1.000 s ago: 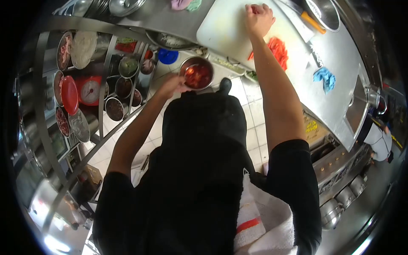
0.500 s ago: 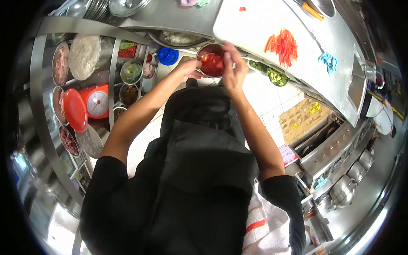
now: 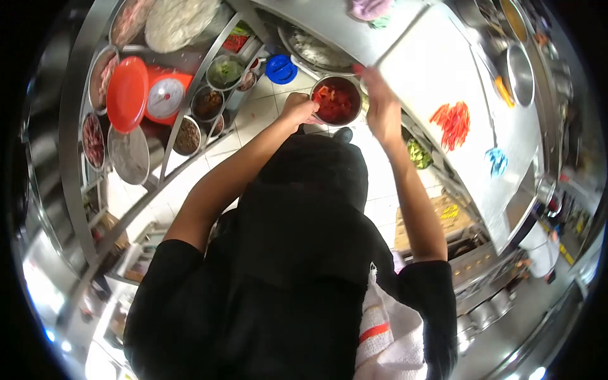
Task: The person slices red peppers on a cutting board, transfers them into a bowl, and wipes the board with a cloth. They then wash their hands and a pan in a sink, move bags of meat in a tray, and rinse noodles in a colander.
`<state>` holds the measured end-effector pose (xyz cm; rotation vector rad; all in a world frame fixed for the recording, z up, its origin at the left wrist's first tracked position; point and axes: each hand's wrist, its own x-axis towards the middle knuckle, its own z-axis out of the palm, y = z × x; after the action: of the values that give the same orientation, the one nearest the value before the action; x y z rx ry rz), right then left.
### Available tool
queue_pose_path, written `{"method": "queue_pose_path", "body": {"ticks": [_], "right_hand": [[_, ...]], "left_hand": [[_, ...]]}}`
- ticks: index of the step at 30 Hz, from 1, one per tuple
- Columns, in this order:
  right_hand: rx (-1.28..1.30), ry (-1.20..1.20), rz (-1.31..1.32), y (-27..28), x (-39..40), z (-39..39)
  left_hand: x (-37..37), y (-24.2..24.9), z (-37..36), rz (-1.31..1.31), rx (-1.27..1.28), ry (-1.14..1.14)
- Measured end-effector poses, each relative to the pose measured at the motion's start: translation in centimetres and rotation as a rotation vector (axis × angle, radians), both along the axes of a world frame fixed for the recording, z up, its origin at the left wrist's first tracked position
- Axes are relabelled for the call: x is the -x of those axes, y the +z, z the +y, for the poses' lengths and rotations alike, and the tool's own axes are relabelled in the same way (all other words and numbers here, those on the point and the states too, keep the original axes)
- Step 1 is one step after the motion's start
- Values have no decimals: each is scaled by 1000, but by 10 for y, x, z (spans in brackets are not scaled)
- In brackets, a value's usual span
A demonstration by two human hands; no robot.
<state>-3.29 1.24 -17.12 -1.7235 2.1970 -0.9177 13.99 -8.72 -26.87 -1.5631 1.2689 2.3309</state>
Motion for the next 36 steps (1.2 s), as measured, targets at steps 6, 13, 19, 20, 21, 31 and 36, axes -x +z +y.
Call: {"method": "queue_pose_path", "body": {"ticks": [6, 13, 19, 20, 21, 31, 36], "right_hand": [[-82, 419, 219, 124, -61, -29], [350, 964, 384, 310, -82, -123], [519, 740, -91, 404, -146, -237], [532, 682, 21, 410, -162, -267], [541, 621, 132, 415, -178, -297], [281, 1092, 298, 348, -235, -448], [233, 541, 592, 389, -206, -500]], "left_hand": [[-82, 147, -31, 138, 394, 86], [-177, 350, -54, 616, 313, 421], [-227, 392, -21, 902, 587, 407], [-232, 376, -14, 968, 558, 311], [-238, 360, -10, 962, 582, 199], [-269, 250, 33, 640, 394, 418], [-281, 223, 37, 602, 352, 503]]}}
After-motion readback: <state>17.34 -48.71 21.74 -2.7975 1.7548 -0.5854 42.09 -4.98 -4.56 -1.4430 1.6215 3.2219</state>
